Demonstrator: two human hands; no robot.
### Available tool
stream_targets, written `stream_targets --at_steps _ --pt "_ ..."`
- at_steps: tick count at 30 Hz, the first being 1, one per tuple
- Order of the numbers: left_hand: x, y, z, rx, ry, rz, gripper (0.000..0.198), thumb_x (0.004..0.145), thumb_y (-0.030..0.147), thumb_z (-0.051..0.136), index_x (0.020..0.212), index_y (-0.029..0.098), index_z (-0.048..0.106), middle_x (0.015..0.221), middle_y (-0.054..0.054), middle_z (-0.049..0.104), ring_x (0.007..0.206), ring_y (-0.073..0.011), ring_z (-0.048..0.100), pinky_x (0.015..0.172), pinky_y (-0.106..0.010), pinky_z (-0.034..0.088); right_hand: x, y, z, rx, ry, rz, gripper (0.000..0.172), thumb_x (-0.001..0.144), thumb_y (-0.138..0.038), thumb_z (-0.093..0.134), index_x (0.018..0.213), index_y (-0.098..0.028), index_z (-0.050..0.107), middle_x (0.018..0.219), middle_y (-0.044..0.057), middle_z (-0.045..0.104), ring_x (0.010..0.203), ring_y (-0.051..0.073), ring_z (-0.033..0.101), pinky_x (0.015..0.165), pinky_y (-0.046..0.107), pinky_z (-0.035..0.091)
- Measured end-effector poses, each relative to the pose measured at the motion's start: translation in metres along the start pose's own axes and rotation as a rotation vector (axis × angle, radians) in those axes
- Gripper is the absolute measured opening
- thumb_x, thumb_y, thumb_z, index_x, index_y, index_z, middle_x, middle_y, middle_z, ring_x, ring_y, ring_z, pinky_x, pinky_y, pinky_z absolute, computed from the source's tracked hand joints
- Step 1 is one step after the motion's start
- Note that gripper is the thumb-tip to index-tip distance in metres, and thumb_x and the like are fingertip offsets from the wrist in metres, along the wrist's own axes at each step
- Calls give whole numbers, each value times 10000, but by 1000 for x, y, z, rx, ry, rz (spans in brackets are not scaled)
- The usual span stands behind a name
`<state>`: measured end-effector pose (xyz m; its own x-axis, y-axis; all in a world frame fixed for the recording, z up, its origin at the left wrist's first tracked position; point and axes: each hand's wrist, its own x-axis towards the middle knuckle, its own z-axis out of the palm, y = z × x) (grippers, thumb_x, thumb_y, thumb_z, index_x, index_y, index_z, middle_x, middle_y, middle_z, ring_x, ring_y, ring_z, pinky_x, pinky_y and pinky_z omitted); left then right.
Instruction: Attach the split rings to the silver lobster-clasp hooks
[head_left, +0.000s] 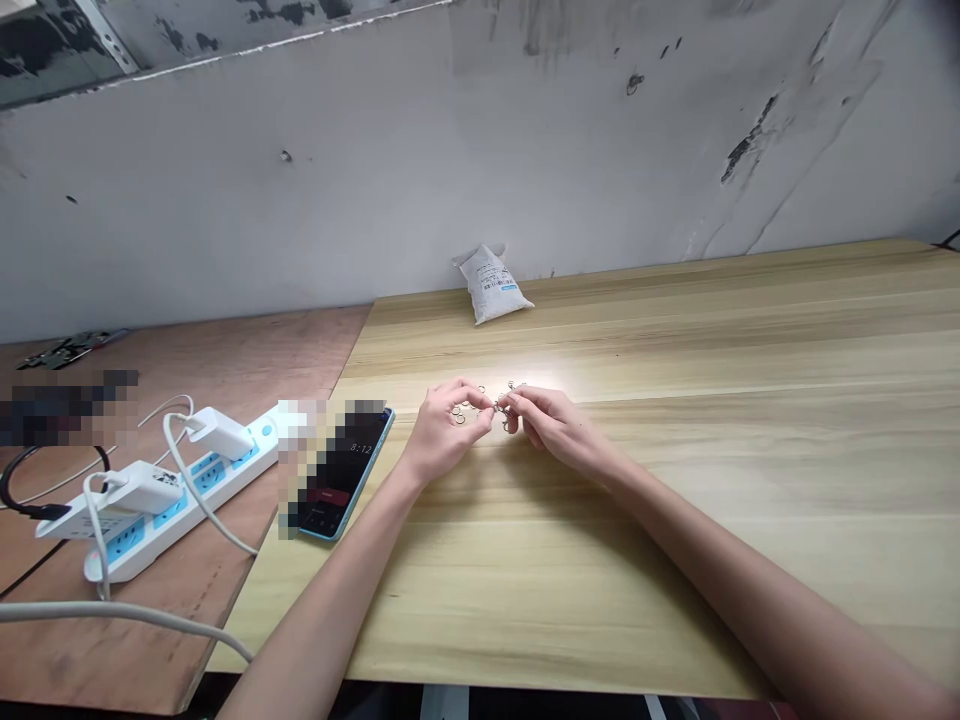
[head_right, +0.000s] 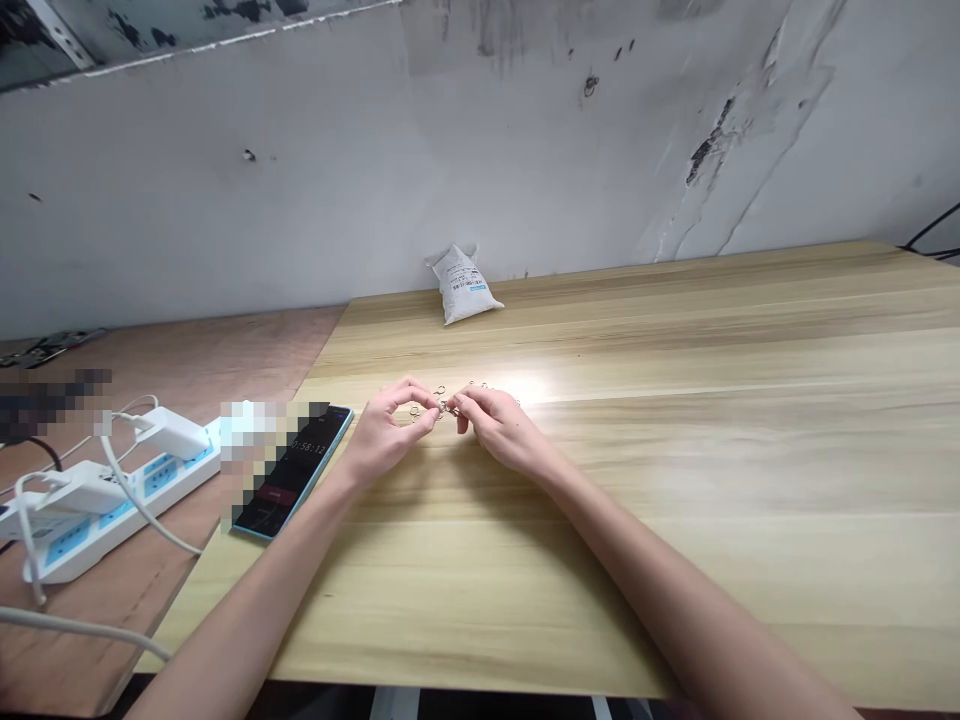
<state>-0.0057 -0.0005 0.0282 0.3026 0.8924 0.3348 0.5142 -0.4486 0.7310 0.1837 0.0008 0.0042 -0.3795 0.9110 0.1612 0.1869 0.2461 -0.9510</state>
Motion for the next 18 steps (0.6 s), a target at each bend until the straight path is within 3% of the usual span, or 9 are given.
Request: stream_targets --at_steps 8,18 --pt "1 0 1 49 8 34 78 829 188 629 758 208 654 850 -1 660 900 -185 607 844 -343 434 -1 -4 5 -105 -28 -73 288 912 -388 523 815 -157 664 678 7 563 570 105 396 532 247 313" --pt "-2 -5 7 412 97 334 44 864 202 607 835 200 641 864 -6 656 853 -168 611 961 -393 348 -1 -11 -3 136 -185 165 364 880 -482 560 764 -146 639 623 -1 569 484 76 425 464 219 339"
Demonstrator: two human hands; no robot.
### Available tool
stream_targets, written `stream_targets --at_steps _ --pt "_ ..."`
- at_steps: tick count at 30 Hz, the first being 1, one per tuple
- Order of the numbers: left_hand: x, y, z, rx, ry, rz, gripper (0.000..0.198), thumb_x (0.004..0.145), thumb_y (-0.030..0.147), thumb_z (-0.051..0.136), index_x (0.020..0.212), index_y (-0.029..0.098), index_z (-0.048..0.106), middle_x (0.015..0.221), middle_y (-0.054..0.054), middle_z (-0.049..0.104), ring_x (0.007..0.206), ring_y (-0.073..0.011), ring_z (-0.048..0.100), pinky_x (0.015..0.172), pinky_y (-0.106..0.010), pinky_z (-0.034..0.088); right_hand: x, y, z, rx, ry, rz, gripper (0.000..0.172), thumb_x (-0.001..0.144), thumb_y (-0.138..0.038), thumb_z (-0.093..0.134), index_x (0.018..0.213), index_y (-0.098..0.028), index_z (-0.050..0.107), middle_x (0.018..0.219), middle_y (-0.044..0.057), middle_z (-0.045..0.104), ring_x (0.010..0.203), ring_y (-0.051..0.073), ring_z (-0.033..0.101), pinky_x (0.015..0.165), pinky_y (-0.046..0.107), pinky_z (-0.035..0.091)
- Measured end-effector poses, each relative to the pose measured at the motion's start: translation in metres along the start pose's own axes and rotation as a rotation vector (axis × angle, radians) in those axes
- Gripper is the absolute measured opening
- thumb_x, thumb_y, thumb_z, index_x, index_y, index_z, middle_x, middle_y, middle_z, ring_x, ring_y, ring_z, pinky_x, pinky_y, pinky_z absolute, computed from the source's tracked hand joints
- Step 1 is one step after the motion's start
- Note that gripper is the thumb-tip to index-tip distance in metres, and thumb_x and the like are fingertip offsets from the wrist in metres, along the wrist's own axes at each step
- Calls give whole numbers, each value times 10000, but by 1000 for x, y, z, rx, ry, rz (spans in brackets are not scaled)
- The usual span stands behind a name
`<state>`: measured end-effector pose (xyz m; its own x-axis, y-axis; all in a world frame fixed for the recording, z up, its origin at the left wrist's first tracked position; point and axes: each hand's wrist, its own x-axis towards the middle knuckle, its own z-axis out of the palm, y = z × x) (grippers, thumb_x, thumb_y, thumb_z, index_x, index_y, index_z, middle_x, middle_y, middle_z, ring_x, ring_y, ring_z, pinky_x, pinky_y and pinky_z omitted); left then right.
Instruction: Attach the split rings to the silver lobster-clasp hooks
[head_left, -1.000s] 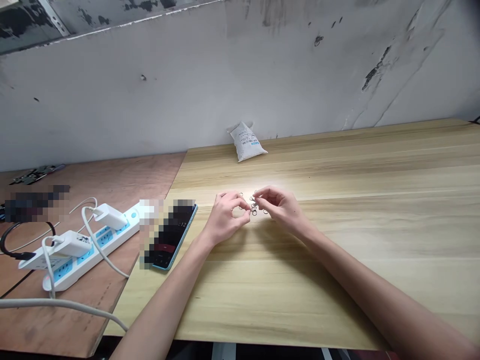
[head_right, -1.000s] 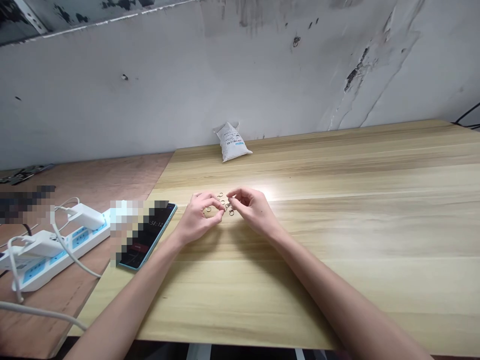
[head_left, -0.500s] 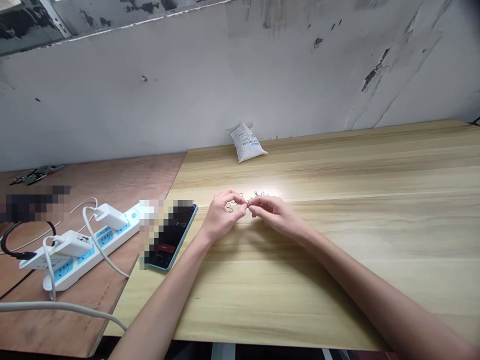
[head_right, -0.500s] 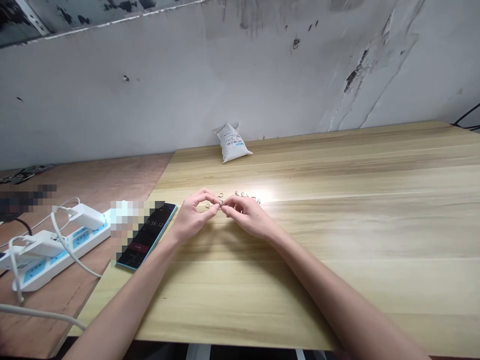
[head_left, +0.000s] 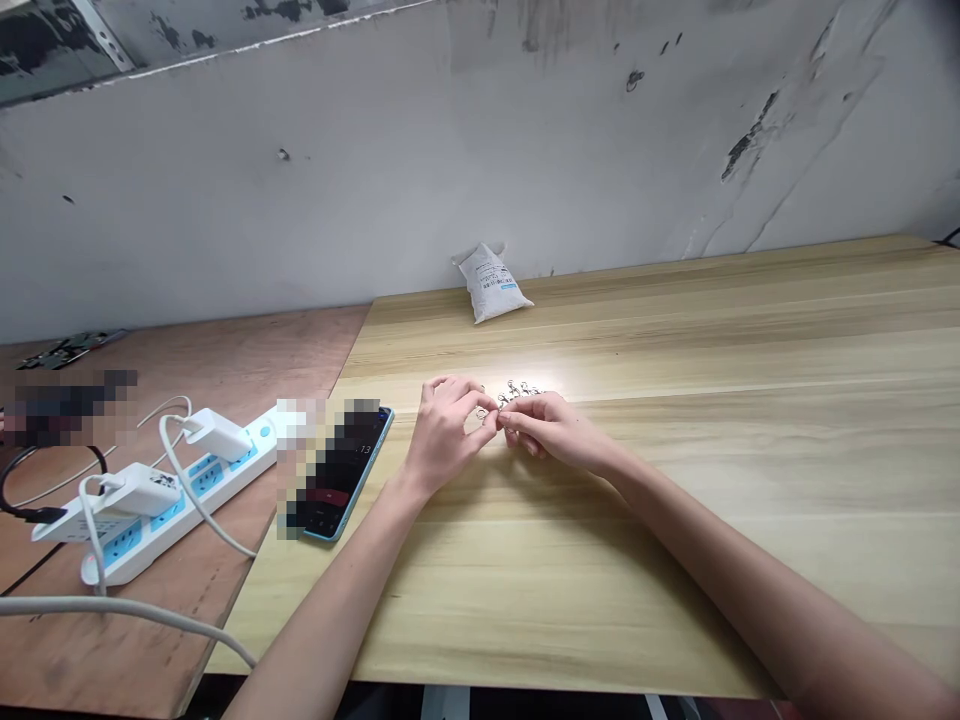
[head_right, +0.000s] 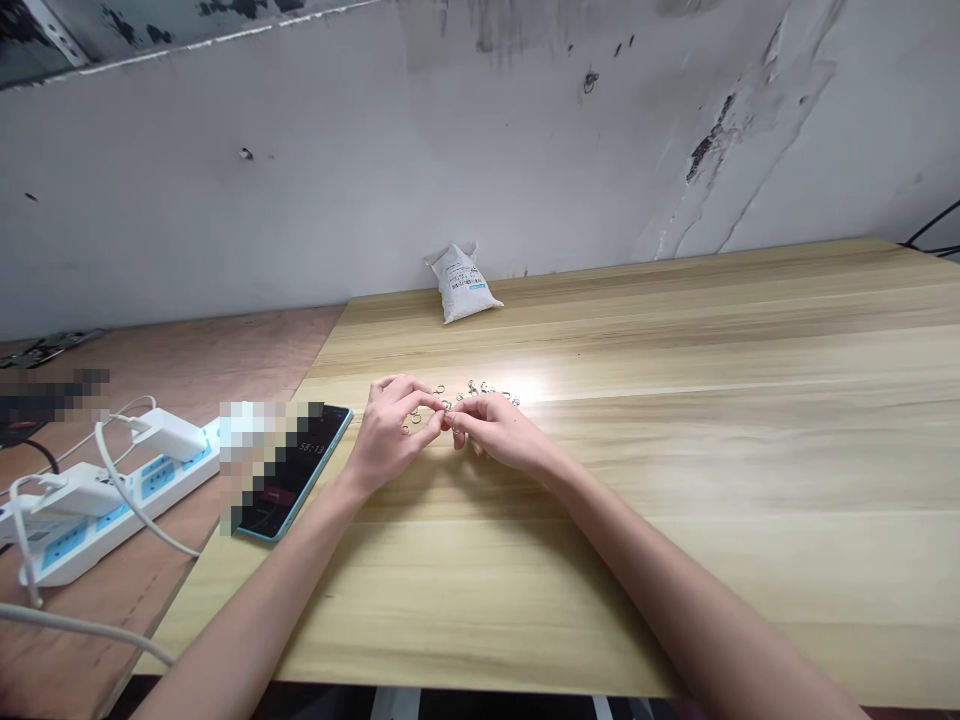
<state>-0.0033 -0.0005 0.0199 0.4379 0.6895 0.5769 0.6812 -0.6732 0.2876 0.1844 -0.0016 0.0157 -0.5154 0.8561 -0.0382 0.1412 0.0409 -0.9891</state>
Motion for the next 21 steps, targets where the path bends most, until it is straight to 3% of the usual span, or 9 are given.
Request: stream_targets --at_steps 8,13,16,21 --pt "1 0 1 124 51 135 63 882 212 594 834 202 631 851 -2 665 815 -154 613 984 -392 345 0 3 -6 161 -76 70 327 912 -456 519 798 -162 608 549 -18 568 426 72 383 440 221 282" --pt "0 0 1 86 51 93 59 872 212 601 822 200 632 850 -3 663 828 -159 618 979 -391 348 -1 3 -5 80 -98 31 355 933 -490 476 814 -172 579 540 -15 579 434 86 404 450 221 318" --pt "0 0 0 20 36 16 45 863 208 605 828 205 633 858 0 657 853 -165 615 969 -385 350 -1 3 -5 -155 -23 -56 366 948 -477 458 794 -171 588 586 4 613 478 95 434 486 226 341" --pt "-1 1 -1 -99 -37 -126 45 866 209 598 839 222 632 889 6 660 909 -176 602 976 -379 334 3 10 -9 -521 238 -306 291 943 -384 502 828 -182 677 665 26 654 550 116 501 553 245 361"
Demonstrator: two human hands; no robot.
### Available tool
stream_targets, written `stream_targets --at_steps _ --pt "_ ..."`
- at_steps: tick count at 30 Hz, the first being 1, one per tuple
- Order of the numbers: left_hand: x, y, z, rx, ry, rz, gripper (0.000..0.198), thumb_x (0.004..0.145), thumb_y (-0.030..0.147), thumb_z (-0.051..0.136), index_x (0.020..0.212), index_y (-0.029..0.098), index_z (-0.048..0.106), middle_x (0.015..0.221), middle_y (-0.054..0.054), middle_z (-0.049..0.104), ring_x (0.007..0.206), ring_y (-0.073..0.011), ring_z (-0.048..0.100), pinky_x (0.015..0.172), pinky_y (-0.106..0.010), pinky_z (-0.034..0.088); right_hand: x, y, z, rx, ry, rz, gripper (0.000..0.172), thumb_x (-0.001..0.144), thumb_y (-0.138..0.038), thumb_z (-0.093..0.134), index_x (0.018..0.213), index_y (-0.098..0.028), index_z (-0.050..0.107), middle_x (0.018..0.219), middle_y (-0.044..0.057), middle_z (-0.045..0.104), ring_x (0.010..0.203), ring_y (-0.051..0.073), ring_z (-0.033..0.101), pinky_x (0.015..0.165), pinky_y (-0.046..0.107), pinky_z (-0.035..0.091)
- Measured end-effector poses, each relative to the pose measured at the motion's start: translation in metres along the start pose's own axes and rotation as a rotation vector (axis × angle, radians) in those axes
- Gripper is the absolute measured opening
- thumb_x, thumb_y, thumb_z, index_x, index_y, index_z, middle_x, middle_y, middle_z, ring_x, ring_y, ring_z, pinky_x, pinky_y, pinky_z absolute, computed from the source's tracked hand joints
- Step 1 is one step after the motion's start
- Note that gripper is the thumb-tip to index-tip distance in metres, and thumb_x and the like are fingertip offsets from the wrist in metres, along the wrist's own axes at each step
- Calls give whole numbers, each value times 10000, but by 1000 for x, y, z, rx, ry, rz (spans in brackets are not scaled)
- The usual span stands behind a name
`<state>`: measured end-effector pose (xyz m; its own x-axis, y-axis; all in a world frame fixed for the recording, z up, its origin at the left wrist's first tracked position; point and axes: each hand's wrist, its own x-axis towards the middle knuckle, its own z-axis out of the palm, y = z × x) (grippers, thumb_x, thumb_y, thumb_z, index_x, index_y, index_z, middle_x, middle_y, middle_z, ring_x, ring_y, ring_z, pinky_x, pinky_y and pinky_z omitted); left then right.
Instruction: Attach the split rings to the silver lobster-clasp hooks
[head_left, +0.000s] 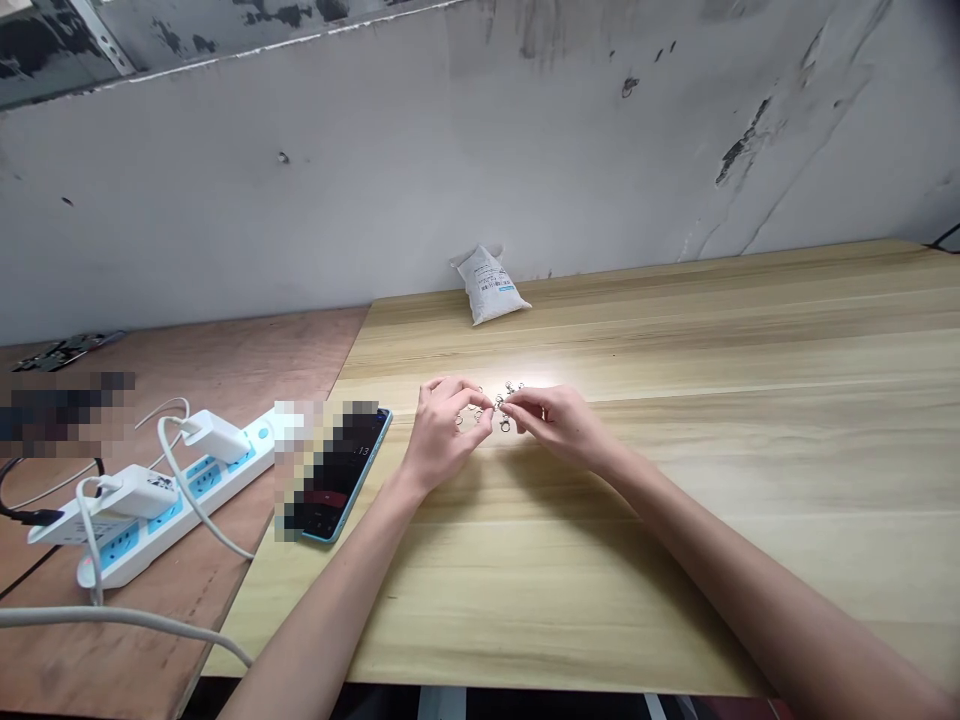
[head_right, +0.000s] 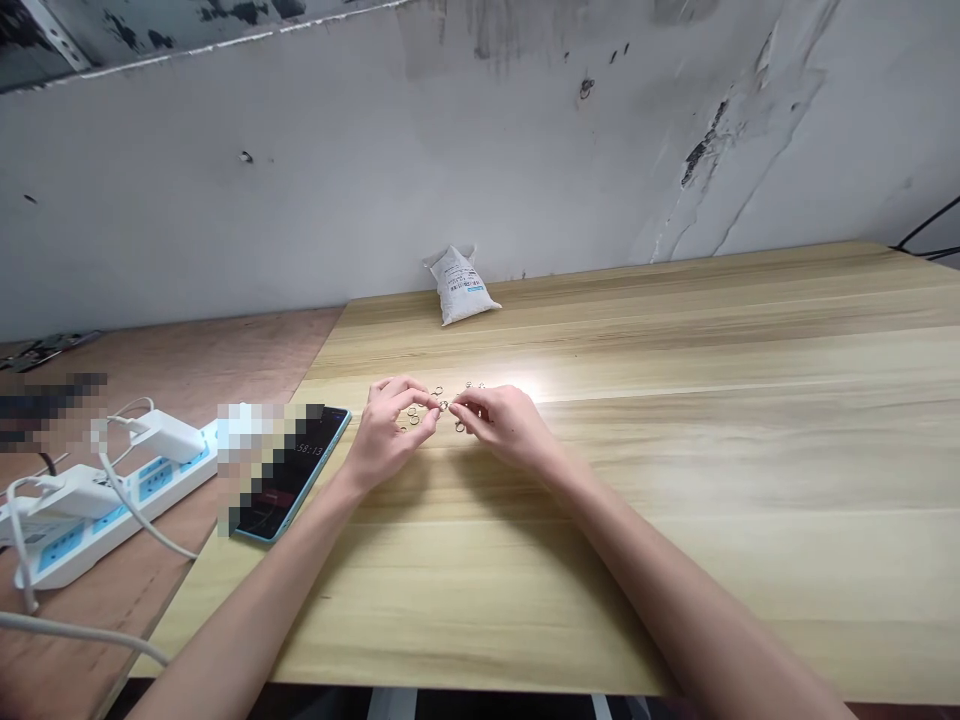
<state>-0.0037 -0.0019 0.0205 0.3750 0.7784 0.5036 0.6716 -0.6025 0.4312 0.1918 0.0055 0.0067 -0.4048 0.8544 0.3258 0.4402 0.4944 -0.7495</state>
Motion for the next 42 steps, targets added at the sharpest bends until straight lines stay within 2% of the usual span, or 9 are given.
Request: stream_targets --at_steps 6,11,18,22,26,29,34,38,42 --pt "1 -1 0 -28 -53 -51 59 861 190 591 832 227 627 911 9 664 927 -179 598 984 -383 319 -2 -4 8 -68 202 -163 176 917 -294 525 884 -209 676 756 42 673 570 124 517 571 255 404" --pt "0 -1 1 -1 -47 -44 43 864 211 594 839 221 627 909 9 664 930 -180 595 977 -380 323 -4 -9 14 -158 210 -269 141 893 -214 524 813 -202 639 701 21 618 553 110 494 558 241 377" --pt "2 -5 -2 -21 -18 -107 71 877 223 584 826 214 632 904 4 655 947 -178 595 962 -373 326 -5 -3 17 -353 97 -338 214 890 -116 455 832 -204 642 764 32 662 624 128 529 564 249 319" --pt "4 -7 -5 -34 12 -136 61 868 229 598 819 211 631 886 6 653 919 -178 600 948 -374 337 -4 -1 14 -345 79 -264 202 850 -95 461 833 -204 630 773 29 665 635 129 535 557 247 302" --pt "3 -4 -6 -28 31 -100 59 869 222 597 823 215 633 873 5 652 923 -182 597 955 -376 337 -4 -4 12 -105 111 -70 74 853 -202 539 888 -191 603 780 15 641 553 101 465 556 240 341" --pt "2 -3 -4 -24 47 -63 49 865 214 604 829 219 637 872 6 652 915 -181 592 952 -374 344 -2 -9 13 107 59 56 225 903 -386 543 966 -189 632 773 16 625 555 106 431 537 244 343" --pt "2 -2 -4 2 57 -21 44 866 220 601 841 224 636 880 0 654 926 -187 592 963 -380 344 0 -9 11 420 -74 168 353 891 -491 556 805 -162 650 729 18 600 599 110 467 549 247 343" --pt "3 -1 -6 -4 53 5 43 860 199 605 833 221 630 870 7 646 915 -174 597 991 -379 326 1 -5 0 513 -173 202 363 865 -511 591 798 -157 636 704 4 577 574 94 447 535 238 331" --pt "3 0 -6 -28 44 0 46 856 195 603 826 221 627 869 10 651 916 -171 596 990 -376 330 0 -1 -9 416 -236 140 343 885 -486 572 786 -164 632 726 10 595 603 103 458 553 240 336"
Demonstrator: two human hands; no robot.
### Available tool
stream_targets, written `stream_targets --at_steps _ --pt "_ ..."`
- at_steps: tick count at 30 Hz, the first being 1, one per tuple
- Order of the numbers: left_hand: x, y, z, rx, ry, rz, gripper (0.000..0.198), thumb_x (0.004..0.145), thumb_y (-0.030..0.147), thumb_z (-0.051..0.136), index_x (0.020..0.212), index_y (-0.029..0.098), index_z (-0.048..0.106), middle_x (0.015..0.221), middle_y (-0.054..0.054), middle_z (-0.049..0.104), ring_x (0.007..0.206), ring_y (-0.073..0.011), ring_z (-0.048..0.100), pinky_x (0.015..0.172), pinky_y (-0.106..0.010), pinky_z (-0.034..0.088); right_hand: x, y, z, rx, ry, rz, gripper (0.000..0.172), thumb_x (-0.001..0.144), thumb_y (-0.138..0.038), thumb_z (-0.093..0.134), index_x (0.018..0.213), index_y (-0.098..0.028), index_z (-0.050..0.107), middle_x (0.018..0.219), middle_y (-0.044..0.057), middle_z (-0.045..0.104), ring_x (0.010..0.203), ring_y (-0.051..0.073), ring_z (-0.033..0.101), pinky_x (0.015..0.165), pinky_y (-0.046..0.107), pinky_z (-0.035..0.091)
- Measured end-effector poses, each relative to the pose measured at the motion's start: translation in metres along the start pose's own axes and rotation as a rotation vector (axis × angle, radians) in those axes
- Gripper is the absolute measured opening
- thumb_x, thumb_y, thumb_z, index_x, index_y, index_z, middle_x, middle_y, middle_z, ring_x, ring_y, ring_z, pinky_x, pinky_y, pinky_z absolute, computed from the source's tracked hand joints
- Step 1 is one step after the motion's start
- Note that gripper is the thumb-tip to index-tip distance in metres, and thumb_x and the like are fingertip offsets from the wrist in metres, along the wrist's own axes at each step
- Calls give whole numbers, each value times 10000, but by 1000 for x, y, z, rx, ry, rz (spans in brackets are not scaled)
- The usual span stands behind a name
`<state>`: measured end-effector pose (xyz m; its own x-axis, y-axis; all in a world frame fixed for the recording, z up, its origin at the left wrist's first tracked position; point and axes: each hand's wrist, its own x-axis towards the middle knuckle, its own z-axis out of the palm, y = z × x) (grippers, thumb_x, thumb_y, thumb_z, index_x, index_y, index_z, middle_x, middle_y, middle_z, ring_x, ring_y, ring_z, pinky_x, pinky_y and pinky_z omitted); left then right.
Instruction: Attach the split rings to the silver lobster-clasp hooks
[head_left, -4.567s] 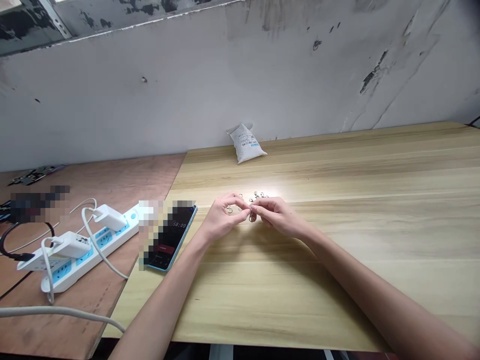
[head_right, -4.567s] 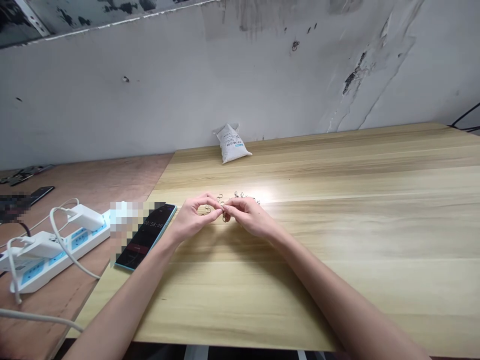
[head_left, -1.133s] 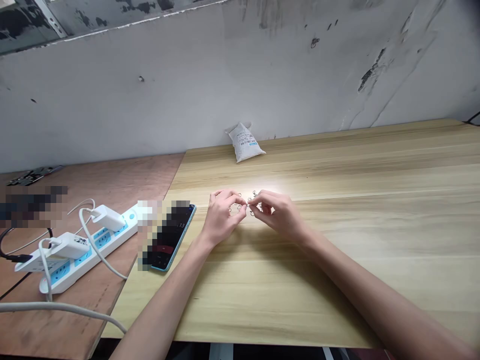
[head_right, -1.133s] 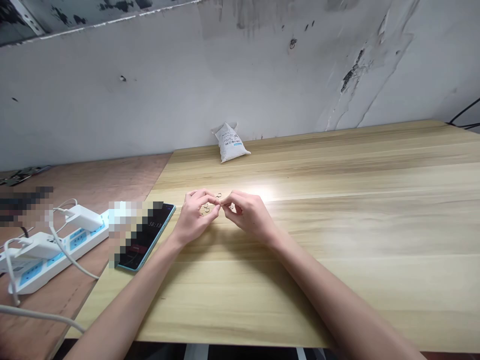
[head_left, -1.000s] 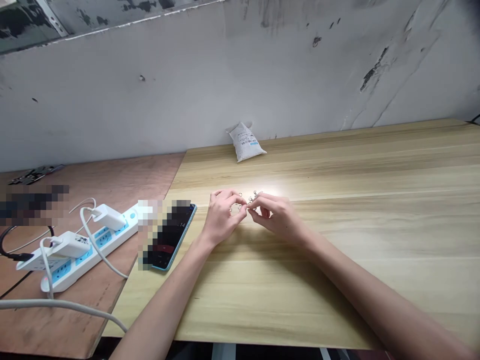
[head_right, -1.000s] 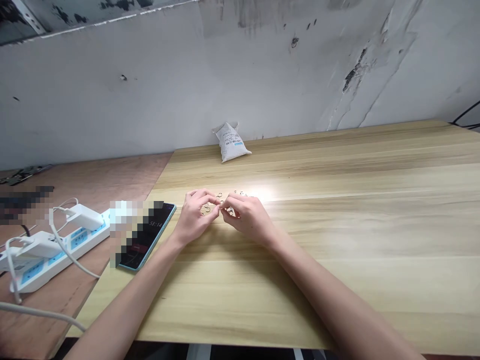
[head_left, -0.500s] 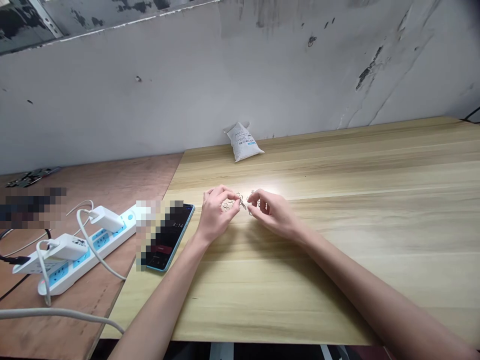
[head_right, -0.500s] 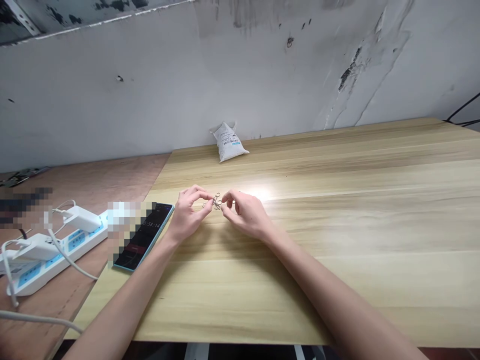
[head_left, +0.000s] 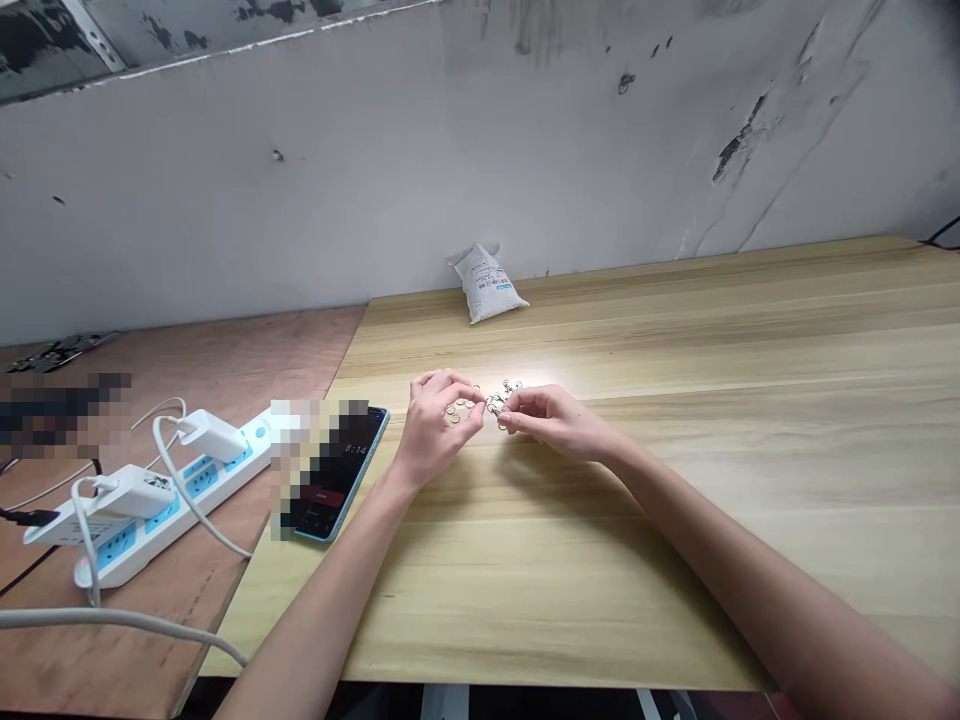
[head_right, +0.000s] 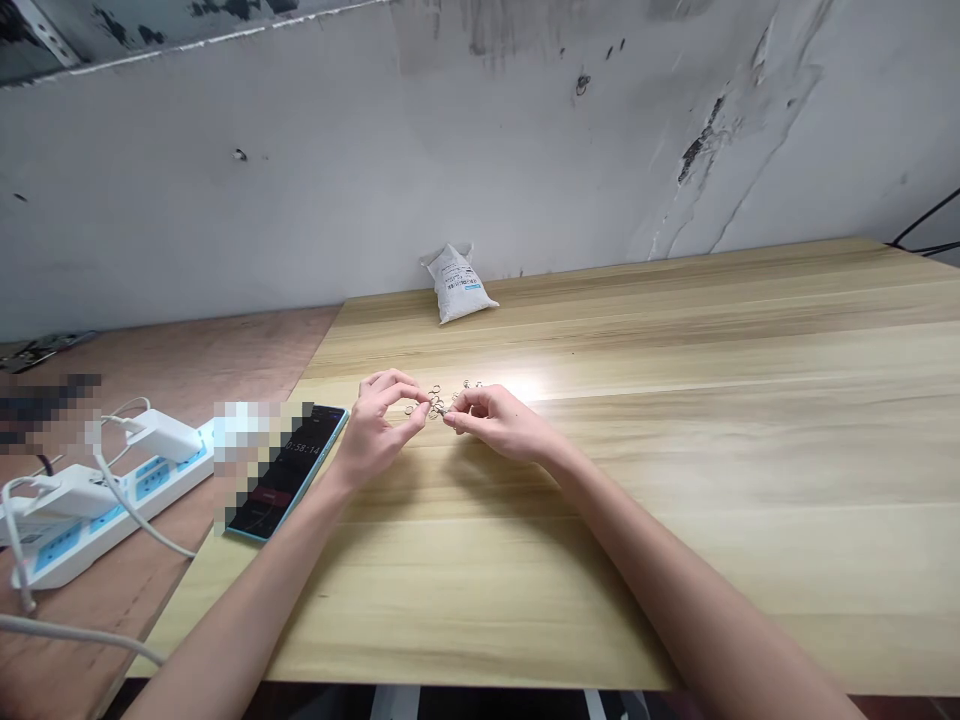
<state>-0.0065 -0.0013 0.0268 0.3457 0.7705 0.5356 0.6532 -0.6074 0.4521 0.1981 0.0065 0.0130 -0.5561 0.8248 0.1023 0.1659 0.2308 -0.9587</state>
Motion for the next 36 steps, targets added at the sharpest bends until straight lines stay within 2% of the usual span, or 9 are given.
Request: stream_targets --at_steps 2,6,9,15,21,29,31,34,36 --pt "0 0 0 -7 -14 -20 47 857 206 599 822 222 627 876 5 654 925 -179 596 990 -380 333 0 2 -2 -132 40 -21 316 897 -456 563 786 -171 642 730 14 614 592 107 453 547 242 327" --pt "1 -2 1 -27 -74 -91 69 866 224 579 813 217 623 898 -6 659 939 -191 597 992 -393 333 2 7 0 -459 320 -154 236 900 -385 576 789 -190 647 730 24 639 585 120 468 568 252 336" --pt "1 -4 2 -28 -115 -101 73 860 209 579 803 219 621 912 -2 666 936 -187 599 1008 -404 316 1 7 5 -560 419 -275 191 937 -329 528 854 -205 646 790 37 657 587 120 482 590 254 351" --pt "0 -5 3 25 -126 -52 63 863 198 580 820 225 617 920 11 664 929 -178 605 1030 -403 295 -3 0 23 -773 355 -413 259 982 -228 403 918 -215 653 788 44 657 606 121 498 541 251 282" --pt "0 -7 1 -5 -133 -52 70 883 210 574 836 225 624 939 8 669 942 -178 604 1014 -389 305 -4 -1 26 -1001 238 -432 308 962 -157 364 944 -228 663 765 34 672 605 124 494 495 270 210" --pt "4 -10 -6 -35 -96 -150 82 866 229 584 801 203 628 898 4 657 933 -184 599 928 -357 363 -3 1 33 -964 140 -491 152 840 -116 484 800 -199 605 716 0 660 592 111 510 517 257 225" --pt "4 -17 -10 18 -150 -140 82 855 222 586 790 202 632 898 6 658 925 -183 597 925 -359 360 -3 3 25 -884 174 -431 123 802 -111 516 803 -203 598 690 -19 650 568 101 498 521 242 240" --pt "2 -26 -13 131 -343 -69 83 826 199 595 758 205 641 884 8 658 909 -190 592 885 -361 369 -3 9 4 -832 239 -321 100 785 -120 533 804 -195 596 730 -15 659 544 92 479 540 232 270" --pt "1 -30 -14 194 -393 -29 84 813 184 596 749 205 646 875 3 652 896 -193 587 852 -356 382 -3 13 -9 -836 259 -251 80 792 -143 545 813 -193 603 769 -3 655 599 108 511 559 230 296"
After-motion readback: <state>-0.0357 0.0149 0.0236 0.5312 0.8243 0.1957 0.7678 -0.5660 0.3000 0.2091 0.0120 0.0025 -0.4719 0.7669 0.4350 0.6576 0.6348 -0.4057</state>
